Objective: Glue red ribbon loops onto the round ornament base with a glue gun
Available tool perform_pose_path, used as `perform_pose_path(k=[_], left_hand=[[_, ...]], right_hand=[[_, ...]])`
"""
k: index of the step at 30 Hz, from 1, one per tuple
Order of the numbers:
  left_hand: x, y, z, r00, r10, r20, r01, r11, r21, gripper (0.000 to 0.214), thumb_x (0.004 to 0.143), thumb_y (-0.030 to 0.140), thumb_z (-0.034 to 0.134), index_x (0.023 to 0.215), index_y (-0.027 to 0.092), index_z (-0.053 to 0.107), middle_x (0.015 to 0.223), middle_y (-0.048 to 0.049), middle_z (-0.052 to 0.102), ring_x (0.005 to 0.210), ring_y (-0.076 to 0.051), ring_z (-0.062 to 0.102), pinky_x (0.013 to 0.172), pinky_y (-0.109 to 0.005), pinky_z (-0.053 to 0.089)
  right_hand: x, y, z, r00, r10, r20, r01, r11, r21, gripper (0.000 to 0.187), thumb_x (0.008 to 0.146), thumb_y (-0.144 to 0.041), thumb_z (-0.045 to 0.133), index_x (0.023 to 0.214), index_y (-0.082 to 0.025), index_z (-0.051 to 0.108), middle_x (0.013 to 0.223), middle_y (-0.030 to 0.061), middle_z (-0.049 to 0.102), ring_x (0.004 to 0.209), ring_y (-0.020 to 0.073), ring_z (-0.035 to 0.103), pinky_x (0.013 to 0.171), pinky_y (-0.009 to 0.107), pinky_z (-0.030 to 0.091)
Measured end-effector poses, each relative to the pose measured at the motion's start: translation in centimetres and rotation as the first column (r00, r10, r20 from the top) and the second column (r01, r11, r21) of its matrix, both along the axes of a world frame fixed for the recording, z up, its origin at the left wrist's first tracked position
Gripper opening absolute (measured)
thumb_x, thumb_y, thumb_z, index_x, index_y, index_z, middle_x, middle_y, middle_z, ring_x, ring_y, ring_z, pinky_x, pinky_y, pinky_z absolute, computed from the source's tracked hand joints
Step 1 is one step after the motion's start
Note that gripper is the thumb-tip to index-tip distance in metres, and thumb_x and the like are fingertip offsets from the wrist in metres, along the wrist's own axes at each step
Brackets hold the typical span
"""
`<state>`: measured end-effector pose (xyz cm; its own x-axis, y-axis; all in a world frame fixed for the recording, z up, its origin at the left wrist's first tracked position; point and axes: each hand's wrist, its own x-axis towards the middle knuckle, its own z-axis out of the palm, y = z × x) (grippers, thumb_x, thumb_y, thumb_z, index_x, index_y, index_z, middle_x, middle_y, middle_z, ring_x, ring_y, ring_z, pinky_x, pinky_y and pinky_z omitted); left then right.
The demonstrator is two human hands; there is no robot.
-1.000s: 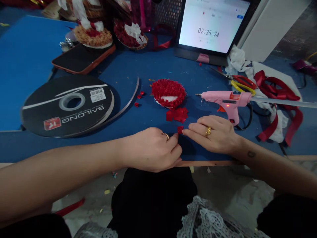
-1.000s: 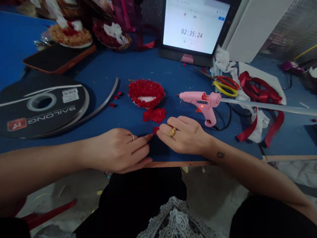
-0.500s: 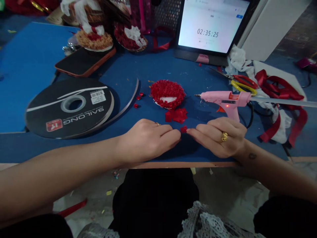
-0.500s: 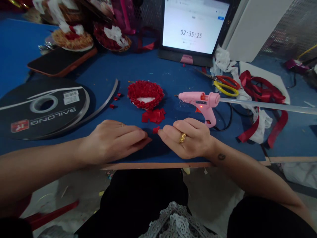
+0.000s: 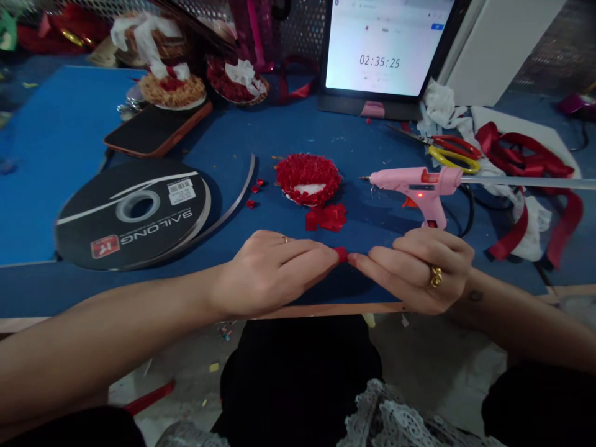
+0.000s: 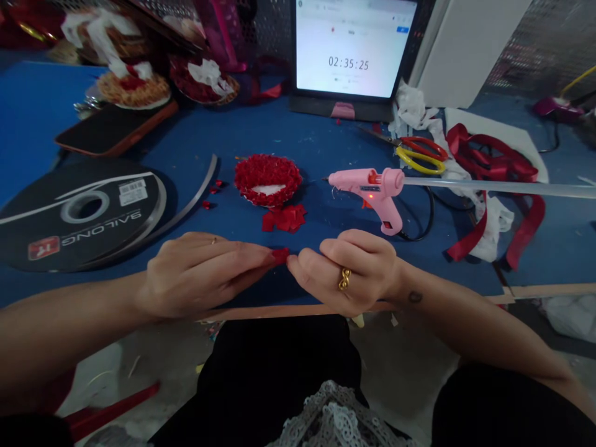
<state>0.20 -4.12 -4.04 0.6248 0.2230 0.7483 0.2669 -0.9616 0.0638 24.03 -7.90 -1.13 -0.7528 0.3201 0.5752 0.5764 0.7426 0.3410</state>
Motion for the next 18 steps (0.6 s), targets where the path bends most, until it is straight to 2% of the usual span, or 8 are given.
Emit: perform_pose_path(k=[3,9,13,18], left_hand=[[-0.1,0.0,0.1,0.999,0.002,-0.045,-0.002,1.0,-0.001,0.004,0.091,0.017,0.062,0.094,0.014,0.063,0.085,0.0035,0.073,0.066,-0.005,0.062,0.059,-0.018,0.046],[-0.5,-0.1,0.2,0.996,-0.002,-0.087,0.002,1.0,0.004,0.008,0.09,0.016,0.062,0.098,0.016,0.062,0.09,0.0012,0.075,0.067,-0.006,0.067,0.061,-0.017,0.05],[-0.7,-0.4,0.3,0.997,-0.004,-0.083,0.003,1.0,-0.019,0.009,0.091,0.018,0.061,0.1,0.017,0.061,0.096,-0.0009,0.076,0.077,-0.007,0.071,0.069,-0.017,0.055],[-1.1,-0.4,0.7,0.992,-0.021,-0.126,0.019,1.0,-0.016,0.011,0.091,0.018,0.062,0.102,0.015,0.062,0.098,-0.0027,0.076,0.081,-0.008,0.072,0.07,-0.018,0.056]], right_hand=[[0.1,0.2,0.1,0.99,0.126,0.06,-0.134,0.977,0.167,0.016,0.083,-0.01,0.069,0.081,-0.025,0.071,0.075,-0.0058,0.066,0.065,0.0098,0.051,0.055,0.026,0.043],[0.0,0.4,0.1,0.989,0.15,0.021,-0.151,0.979,0.136,0.012,0.078,-0.007,0.073,0.081,-0.018,0.074,0.074,-0.0024,0.067,0.064,0.0116,0.051,0.051,0.028,0.042],[0.3,0.2,0.2,0.991,0.136,0.006,-0.136,0.984,0.117,0.02,0.076,-0.004,0.075,0.084,-0.022,0.075,0.078,-0.0038,0.07,0.065,0.0117,0.051,0.054,0.028,0.044],[0.9,-0.2,0.6,0.994,0.104,-0.021,-0.104,0.995,-0.006,0.019,0.08,-0.006,0.071,0.091,-0.022,0.074,0.084,-0.0043,0.074,0.066,0.0127,0.054,0.058,0.027,0.05]])
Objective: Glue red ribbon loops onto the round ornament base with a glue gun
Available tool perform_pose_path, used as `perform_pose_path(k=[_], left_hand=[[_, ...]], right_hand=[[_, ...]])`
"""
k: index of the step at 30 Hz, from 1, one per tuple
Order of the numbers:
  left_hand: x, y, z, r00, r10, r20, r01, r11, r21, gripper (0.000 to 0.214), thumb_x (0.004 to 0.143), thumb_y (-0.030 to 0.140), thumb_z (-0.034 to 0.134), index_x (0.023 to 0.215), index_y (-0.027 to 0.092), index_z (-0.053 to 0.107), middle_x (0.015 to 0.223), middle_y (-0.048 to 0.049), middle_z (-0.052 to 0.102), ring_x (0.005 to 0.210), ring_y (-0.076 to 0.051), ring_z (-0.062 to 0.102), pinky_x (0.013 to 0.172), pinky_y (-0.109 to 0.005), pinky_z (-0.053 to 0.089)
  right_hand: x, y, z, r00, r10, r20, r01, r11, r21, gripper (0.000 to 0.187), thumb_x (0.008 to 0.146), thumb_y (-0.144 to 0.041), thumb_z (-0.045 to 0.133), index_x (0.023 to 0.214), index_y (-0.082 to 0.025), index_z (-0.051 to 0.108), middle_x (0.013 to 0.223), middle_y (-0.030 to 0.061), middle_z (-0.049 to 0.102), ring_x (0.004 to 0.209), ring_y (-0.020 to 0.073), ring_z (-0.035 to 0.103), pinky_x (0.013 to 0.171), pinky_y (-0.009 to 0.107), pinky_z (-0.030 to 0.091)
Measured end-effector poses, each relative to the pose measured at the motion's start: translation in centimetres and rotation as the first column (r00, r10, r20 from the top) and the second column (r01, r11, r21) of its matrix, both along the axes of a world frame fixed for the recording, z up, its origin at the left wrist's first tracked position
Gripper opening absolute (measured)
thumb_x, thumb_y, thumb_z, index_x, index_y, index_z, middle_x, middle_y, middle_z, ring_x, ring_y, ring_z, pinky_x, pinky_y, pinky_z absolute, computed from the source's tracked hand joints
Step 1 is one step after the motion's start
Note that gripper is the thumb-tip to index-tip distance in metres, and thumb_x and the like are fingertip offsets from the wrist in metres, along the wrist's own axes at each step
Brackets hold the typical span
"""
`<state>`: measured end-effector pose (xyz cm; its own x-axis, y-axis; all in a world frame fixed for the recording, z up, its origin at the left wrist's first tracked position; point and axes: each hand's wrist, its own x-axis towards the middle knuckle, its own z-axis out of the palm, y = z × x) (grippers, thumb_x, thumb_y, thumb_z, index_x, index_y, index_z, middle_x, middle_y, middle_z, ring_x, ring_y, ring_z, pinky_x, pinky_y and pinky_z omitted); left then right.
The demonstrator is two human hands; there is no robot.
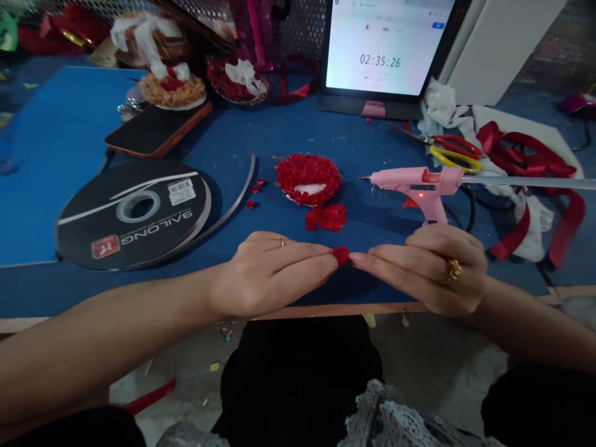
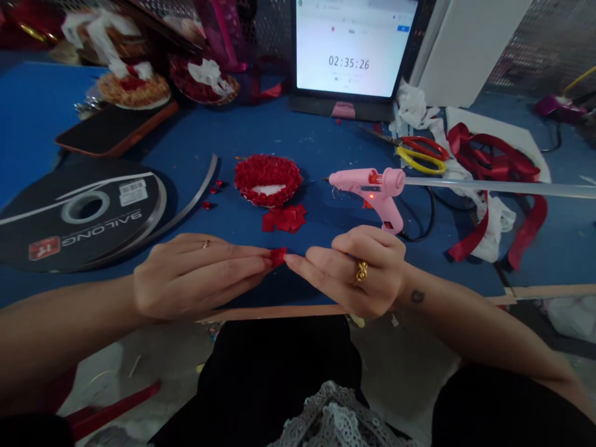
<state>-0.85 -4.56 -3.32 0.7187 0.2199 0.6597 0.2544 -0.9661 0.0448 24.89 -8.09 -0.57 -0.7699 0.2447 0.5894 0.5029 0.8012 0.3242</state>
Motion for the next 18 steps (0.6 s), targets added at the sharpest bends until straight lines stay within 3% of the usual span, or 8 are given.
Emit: perform_pose_path(k=[4,8,13,18], left_hand=[[-0.2,0.1,0.1,1.0,-0.017,0.015,0.018,1.0,-0.003,0.015,0.088,0.014,0.065,0.103,0.014,0.064,0.1,-0.0042,0.076,0.086,-0.01,0.072,0.071,-0.019,0.057],[-0.4,0.1,0.5,0.999,-0.026,-0.02,0.026,1.0,0.013,0.017,0.088,0.011,0.062,0.106,0.013,0.062,0.105,-0.0062,0.075,0.095,-0.012,0.071,0.075,-0.02,0.059],[-0.5,0.2,0.9,0.997,-0.051,-0.05,0.054,0.997,0.053,0.018,0.087,0.01,0.064,0.106,0.01,0.063,0.106,-0.0104,0.074,0.095,-0.013,0.072,0.074,-0.021,0.06],[-0.3,0.4,0.4,0.997,-0.081,-0.014,0.081,0.995,0.056,0.016,0.09,0.012,0.06,0.104,0.013,0.064,0.104,-0.0068,0.075,0.094,-0.012,0.072,0.073,-0.019,0.059]], right_hand=[[-0.2,0.0,-0.2,0.99,-0.059,-0.127,0.047,0.995,-0.092,0.021,0.081,-0.01,0.074,0.097,-0.023,0.071,0.082,-0.0031,0.074,0.065,0.0119,0.059,0.06,0.026,0.05],[-1.0,0.8,-0.5,0.962,-0.143,-0.231,0.093,0.972,-0.216,0.013,0.08,-0.023,0.077,0.09,-0.025,0.07,0.074,-0.003,0.073,0.061,0.0121,0.061,0.06,0.029,0.049],[-1.7,1.8,-1.0,0.932,-0.17,-0.32,-0.014,0.866,-0.499,0.01,0.082,-0.029,0.075,0.084,-0.022,0.07,0.073,-0.0008,0.073,0.065,0.0128,0.066,0.065,0.031,0.049],[-1.8,1.8,-1.3,0.922,-0.171,-0.346,-0.077,0.797,-0.599,0.003,0.084,-0.024,0.072,0.086,-0.022,0.071,0.077,-0.0015,0.075,0.069,0.013,0.068,0.069,0.031,0.05]])
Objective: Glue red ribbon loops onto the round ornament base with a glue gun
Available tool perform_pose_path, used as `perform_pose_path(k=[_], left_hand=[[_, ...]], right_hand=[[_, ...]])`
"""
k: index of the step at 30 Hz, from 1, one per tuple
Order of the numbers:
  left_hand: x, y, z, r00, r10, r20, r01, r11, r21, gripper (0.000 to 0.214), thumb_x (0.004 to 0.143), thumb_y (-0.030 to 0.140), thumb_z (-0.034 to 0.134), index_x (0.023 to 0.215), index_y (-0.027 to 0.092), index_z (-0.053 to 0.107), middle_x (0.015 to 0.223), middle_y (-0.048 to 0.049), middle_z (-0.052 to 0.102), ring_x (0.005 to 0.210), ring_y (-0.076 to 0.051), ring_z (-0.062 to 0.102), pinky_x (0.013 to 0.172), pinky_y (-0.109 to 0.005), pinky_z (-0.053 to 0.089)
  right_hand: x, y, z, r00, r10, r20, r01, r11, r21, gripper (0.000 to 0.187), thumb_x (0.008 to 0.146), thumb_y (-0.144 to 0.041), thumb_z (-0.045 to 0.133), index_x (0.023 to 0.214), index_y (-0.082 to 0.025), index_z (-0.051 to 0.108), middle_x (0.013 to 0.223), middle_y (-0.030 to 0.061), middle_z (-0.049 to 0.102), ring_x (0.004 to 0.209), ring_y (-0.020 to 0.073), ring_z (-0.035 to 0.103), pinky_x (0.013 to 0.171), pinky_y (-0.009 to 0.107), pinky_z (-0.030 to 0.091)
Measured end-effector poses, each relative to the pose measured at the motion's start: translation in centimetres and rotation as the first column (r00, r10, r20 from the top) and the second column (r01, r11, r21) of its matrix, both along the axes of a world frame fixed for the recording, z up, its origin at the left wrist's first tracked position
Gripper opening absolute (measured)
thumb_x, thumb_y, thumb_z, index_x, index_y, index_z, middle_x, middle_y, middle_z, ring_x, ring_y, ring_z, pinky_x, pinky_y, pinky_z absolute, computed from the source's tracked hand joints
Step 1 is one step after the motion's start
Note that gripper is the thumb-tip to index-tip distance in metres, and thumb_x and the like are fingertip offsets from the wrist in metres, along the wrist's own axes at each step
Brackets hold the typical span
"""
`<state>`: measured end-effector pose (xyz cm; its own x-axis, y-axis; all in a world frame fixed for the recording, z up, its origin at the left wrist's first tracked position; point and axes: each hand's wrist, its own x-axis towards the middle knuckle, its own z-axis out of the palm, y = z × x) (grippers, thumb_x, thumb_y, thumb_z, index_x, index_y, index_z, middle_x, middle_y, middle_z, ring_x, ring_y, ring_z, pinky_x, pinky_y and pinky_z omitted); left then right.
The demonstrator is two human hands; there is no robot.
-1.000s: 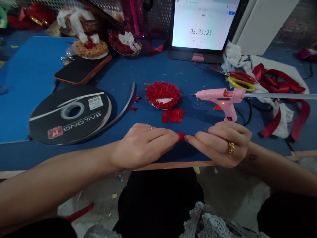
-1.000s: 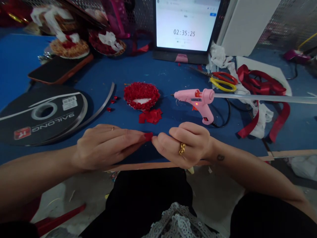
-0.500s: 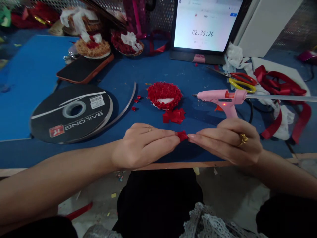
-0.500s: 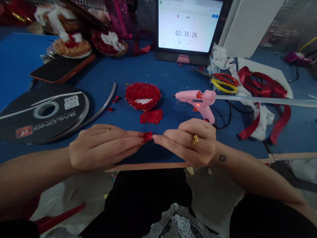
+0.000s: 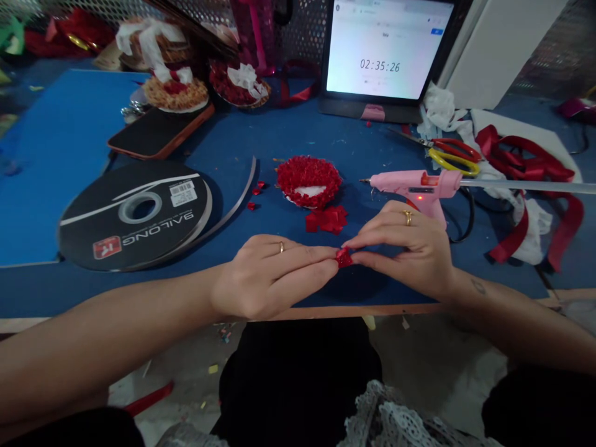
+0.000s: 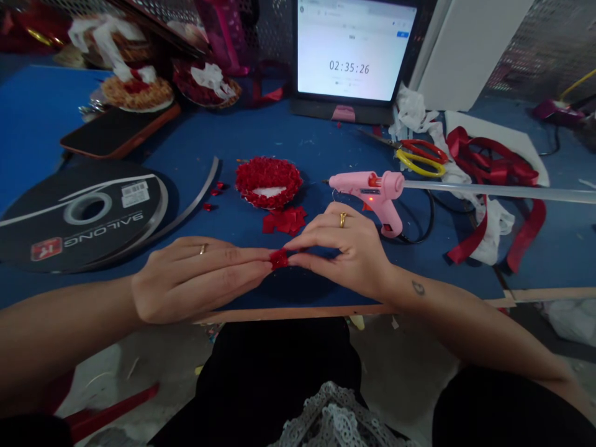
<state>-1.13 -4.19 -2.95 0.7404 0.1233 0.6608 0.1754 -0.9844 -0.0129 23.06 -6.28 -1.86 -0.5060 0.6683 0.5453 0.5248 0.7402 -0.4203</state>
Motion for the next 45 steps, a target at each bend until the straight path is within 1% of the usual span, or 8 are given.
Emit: perform_pose_path(k=[5,9,16,24,29,34,41,45], left_hand=[[-0.1,-0.3,-0.2,0.998,0.047,-0.041,-0.049,0.996,-0.071,0.018,0.088,0.011,0.064,0.106,0.013,0.062,0.105,-0.0067,0.075,0.095,-0.011,0.071,0.08,-0.02,0.057],[0.0,-0.4,-0.2,0.999,0.041,-0.031,-0.043,0.996,-0.073,0.017,0.088,0.011,0.064,0.105,0.013,0.062,0.102,-0.0062,0.075,0.093,-0.011,0.071,0.08,-0.02,0.057],[0.2,-0.2,-0.5,1.0,0.028,-0.008,-0.029,0.997,-0.075,0.014,0.09,0.013,0.061,0.104,0.015,0.061,0.102,-0.0056,0.075,0.092,-0.011,0.071,0.082,-0.019,0.058],[0.3,-0.2,-0.7,1.0,0.016,0.004,-0.015,0.995,-0.102,0.016,0.087,0.012,0.066,0.103,0.012,0.062,0.102,-0.0066,0.075,0.099,-0.011,0.069,0.088,-0.02,0.056],[0.4,-0.4,-0.8,0.999,0.035,0.023,-0.032,0.991,-0.127,0.012,0.088,0.014,0.066,0.1,0.014,0.063,0.101,-0.0047,0.075,0.097,-0.009,0.07,0.089,-0.019,0.056],[0.6,-0.5,-0.7,0.998,0.044,0.041,-0.037,0.986,-0.16,0.012,0.088,0.013,0.066,0.099,0.015,0.063,0.1,-0.0039,0.075,0.091,-0.009,0.07,0.088,-0.018,0.056],[1.0,-0.3,-0.7,0.995,0.087,0.045,-0.079,0.985,-0.155,0.005,0.089,0.018,0.065,0.094,0.017,0.064,0.096,-0.0013,0.074,0.078,-0.008,0.07,0.074,-0.017,0.055],[1.1,-0.3,-0.9,0.994,0.095,0.055,-0.085,0.985,-0.151,0.005,0.088,0.017,0.065,0.093,0.017,0.063,0.093,-0.0006,0.074,0.077,-0.007,0.069,0.075,-0.016,0.054]], right_hand=[[0.0,-0.1,0.1,1.0,0.021,-0.022,-0.021,1.0,-0.014,0.002,0.085,-0.023,0.072,0.083,-0.022,0.07,0.075,-0.0021,0.074,0.067,0.0123,0.067,0.068,0.031,0.05],[0.0,-0.1,0.3,1.0,0.016,-0.005,-0.016,1.0,-0.004,0.002,0.085,-0.023,0.071,0.084,-0.023,0.07,0.075,-0.0022,0.074,0.067,0.0122,0.067,0.068,0.031,0.05],[-0.1,-0.2,0.2,1.0,0.015,-0.013,-0.015,0.999,-0.041,0.005,0.087,-0.025,0.069,0.083,-0.027,0.071,0.075,-0.0034,0.074,0.066,0.0141,0.068,0.068,0.034,0.052],[-0.1,-0.2,0.3,0.999,0.041,-0.013,-0.041,0.999,-0.015,0.004,0.085,-0.02,0.071,0.084,-0.023,0.07,0.075,-0.0026,0.074,0.067,0.0126,0.068,0.068,0.031,0.051],[-0.1,-0.2,0.2,0.998,0.053,-0.021,-0.053,0.999,-0.011,0.005,0.086,-0.019,0.069,0.085,-0.023,0.07,0.076,-0.0023,0.074,0.068,0.0126,0.068,0.067,0.031,0.05],[-0.1,-0.2,0.1,0.999,0.048,-0.012,-0.048,0.999,0.0,0.005,0.087,-0.019,0.069,0.084,-0.022,0.07,0.075,-0.002,0.073,0.068,0.0124,0.067,0.067,0.031,0.05],[-0.1,-0.2,-0.2,0.999,0.045,-0.016,-0.044,0.999,0.017,0.004,0.085,-0.017,0.07,0.084,-0.021,0.069,0.075,-0.0012,0.073,0.066,0.0117,0.066,0.066,0.031,0.048],[-0.2,-0.3,-0.4,0.999,0.038,-0.004,-0.038,0.998,0.052,0.004,0.084,-0.015,0.071,0.083,-0.019,0.069,0.074,-0.0002,0.073,0.065,0.0115,0.065,0.066,0.031,0.048]])
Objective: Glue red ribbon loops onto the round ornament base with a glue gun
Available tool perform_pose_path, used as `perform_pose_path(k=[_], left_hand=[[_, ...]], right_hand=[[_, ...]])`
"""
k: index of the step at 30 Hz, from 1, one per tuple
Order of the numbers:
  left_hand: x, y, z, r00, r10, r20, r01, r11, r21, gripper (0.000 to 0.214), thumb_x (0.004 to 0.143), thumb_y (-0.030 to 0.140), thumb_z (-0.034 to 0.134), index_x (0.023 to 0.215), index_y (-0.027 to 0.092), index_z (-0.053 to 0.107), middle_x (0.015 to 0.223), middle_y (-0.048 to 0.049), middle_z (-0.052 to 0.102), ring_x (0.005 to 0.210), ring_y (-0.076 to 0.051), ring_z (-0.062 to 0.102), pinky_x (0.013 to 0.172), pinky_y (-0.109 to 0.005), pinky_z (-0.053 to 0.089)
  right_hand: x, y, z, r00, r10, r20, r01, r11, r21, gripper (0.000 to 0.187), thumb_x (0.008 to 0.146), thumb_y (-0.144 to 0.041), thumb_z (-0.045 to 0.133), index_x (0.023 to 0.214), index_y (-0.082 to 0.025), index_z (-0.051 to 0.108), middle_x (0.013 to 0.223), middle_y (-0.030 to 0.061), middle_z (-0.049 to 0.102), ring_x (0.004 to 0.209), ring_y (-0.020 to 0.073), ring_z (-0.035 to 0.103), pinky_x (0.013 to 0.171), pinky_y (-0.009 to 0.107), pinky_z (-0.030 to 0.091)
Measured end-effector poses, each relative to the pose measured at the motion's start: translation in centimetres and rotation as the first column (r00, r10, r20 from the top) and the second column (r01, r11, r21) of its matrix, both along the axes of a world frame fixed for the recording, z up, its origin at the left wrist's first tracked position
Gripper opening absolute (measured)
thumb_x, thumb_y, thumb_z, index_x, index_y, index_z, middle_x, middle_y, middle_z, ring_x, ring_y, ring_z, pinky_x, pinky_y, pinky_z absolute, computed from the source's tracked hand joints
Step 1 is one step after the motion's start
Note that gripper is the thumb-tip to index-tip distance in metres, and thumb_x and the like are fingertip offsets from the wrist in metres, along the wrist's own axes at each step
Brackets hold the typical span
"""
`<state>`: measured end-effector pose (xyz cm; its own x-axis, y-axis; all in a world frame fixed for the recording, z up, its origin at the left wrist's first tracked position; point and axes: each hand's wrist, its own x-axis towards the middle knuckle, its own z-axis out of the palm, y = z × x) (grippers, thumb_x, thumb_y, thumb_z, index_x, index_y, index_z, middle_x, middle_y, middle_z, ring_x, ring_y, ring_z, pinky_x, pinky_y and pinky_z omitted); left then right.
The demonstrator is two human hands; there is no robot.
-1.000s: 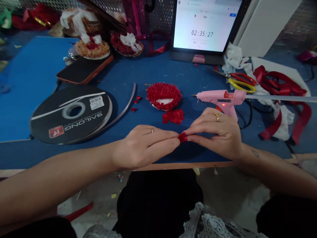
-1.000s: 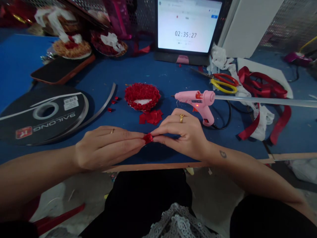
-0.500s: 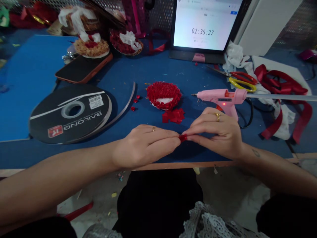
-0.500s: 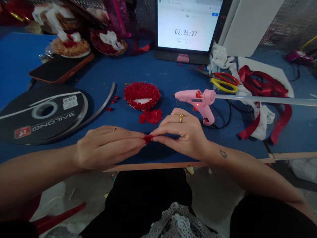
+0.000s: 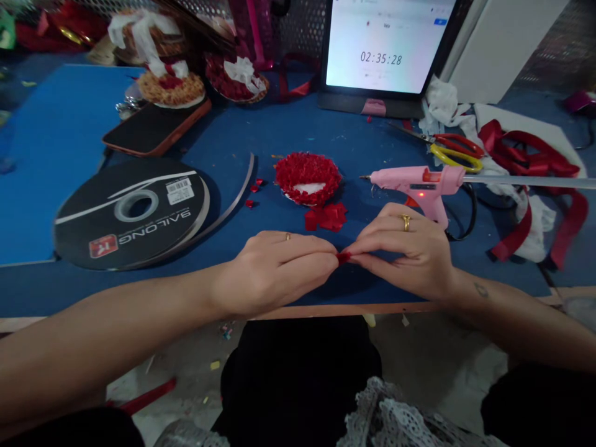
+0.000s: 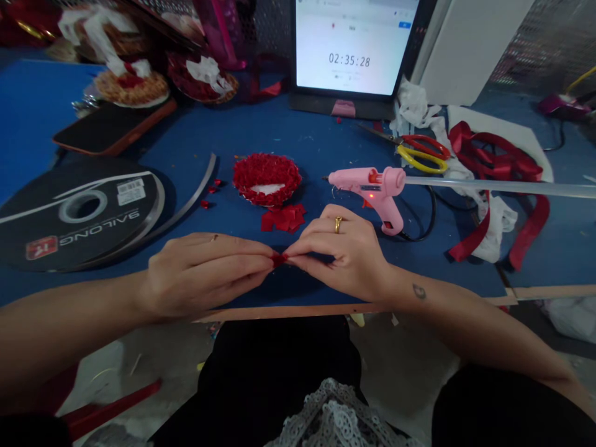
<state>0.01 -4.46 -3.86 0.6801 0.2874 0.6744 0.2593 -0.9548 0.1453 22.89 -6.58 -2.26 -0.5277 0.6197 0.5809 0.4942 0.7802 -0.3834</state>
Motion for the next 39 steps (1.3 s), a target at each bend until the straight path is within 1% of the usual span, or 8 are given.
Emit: perform_pose_path(k=[2,6,9,12,18,23,32,39], left_hand=[[0.09,0.04,-0.09,1.0,0.0,-0.002,0.0,1.0,0.003,0.004,0.089,0.017,0.065,0.092,0.017,0.063,0.091,-0.0001,0.074,0.077,-0.007,0.069,0.076,-0.015,0.054],[0.28,0.12,-0.2,1.0,-0.011,0.01,0.011,1.0,-0.008,0.006,0.088,0.015,0.065,0.093,0.018,0.063,0.089,0.0011,0.074,0.077,-0.007,0.069,0.073,-0.015,0.054],[0.45,0.05,-0.19,0.999,-0.024,0.04,0.027,0.997,-0.069,0.009,0.086,0.012,0.066,0.093,0.017,0.062,0.089,0.0011,0.074,0.078,-0.007,0.069,0.074,-0.015,0.054],[0.64,-0.03,-0.14,0.999,-0.013,0.039,0.017,0.994,-0.11,0.012,0.084,0.01,0.067,0.093,0.016,0.061,0.09,0.0009,0.074,0.078,-0.006,0.069,0.073,-0.014,0.054],[0.93,0.04,-0.2,1.0,-0.011,0.018,0.012,0.996,-0.093,0.012,0.086,0.007,0.062,0.095,0.014,0.058,0.087,0.0001,0.072,0.077,-0.009,0.069,0.071,-0.017,0.054],[0.97,0.13,-0.25,1.0,-0.011,-0.002,0.011,0.995,-0.101,0.011,0.087,0.008,0.058,0.095,0.015,0.056,0.081,0.0001,0.07,0.07,-0.01,0.067,0.065,-0.02,0.053],[1.01,0.29,-0.44,1.0,-0.006,0.0,0.006,0.992,-0.125,0.011,0.087,0.008,0.058,0.094,0.016,0.055,0.081,0.0005,0.069,0.069,-0.01,0.066,0.066,-0.019,0.052],[1.02,0.07,-0.58,1.0,-0.014,-0.012,0.012,0.989,-0.145,0.012,0.087,0.006,0.054,0.093,0.016,0.054,0.08,0.0007,0.068,0.068,-0.009,0.064,0.064,-0.019,0.051]], right_hand=[[-0.04,-0.05,-0.02,1.0,-0.011,0.022,0.011,1.0,0.011,0.005,0.085,-0.015,0.07,0.083,-0.02,0.069,0.074,-0.0007,0.073,0.065,0.0115,0.065,0.067,0.031,0.049],[-0.08,-0.09,-0.06,0.998,-0.034,0.05,0.032,0.999,0.037,0.006,0.086,-0.016,0.069,0.083,-0.022,0.069,0.075,-0.0019,0.073,0.065,0.0116,0.063,0.067,0.031,0.05],[-0.08,-0.08,-0.15,0.998,-0.036,0.059,0.032,0.998,0.058,0.006,0.086,-0.017,0.069,0.083,-0.022,0.068,0.075,-0.0025,0.073,0.064,0.011,0.063,0.067,0.029,0.049],[-0.07,-0.14,-0.29,0.996,-0.06,0.074,0.053,0.995,0.085,0.004,0.085,-0.019,0.07,0.083,-0.021,0.068,0.074,-0.0025,0.073,0.064,0.0107,0.061,0.066,0.028,0.049],[-0.13,-0.6,-0.61,0.984,-0.111,0.142,0.084,0.979,0.185,0.002,0.084,-0.017,0.07,0.082,-0.019,0.07,0.077,-0.0011,0.073,0.068,0.0136,0.054,0.06,0.028,0.047],[-0.21,-0.85,-0.72,0.963,-0.15,0.223,0.092,0.963,0.254,0.005,0.086,-0.016,0.067,0.083,-0.018,0.07,0.077,-0.0009,0.071,0.069,0.013,0.054,0.058,0.027,0.044],[-0.17,-0.79,-0.54,0.949,-0.158,0.274,0.081,0.959,0.273,0.009,0.089,-0.016,0.063,0.083,-0.018,0.069,0.079,-0.001,0.071,0.069,0.0123,0.054,0.058,0.028,0.042],[-0.49,-1.01,-0.55,0.934,-0.194,0.299,0.103,0.95,0.293,0.015,0.088,-0.015,0.06,0.075,-0.017,0.065,0.074,-0.0008,0.069,0.07,0.0133,0.053,0.058,0.027,0.044]])
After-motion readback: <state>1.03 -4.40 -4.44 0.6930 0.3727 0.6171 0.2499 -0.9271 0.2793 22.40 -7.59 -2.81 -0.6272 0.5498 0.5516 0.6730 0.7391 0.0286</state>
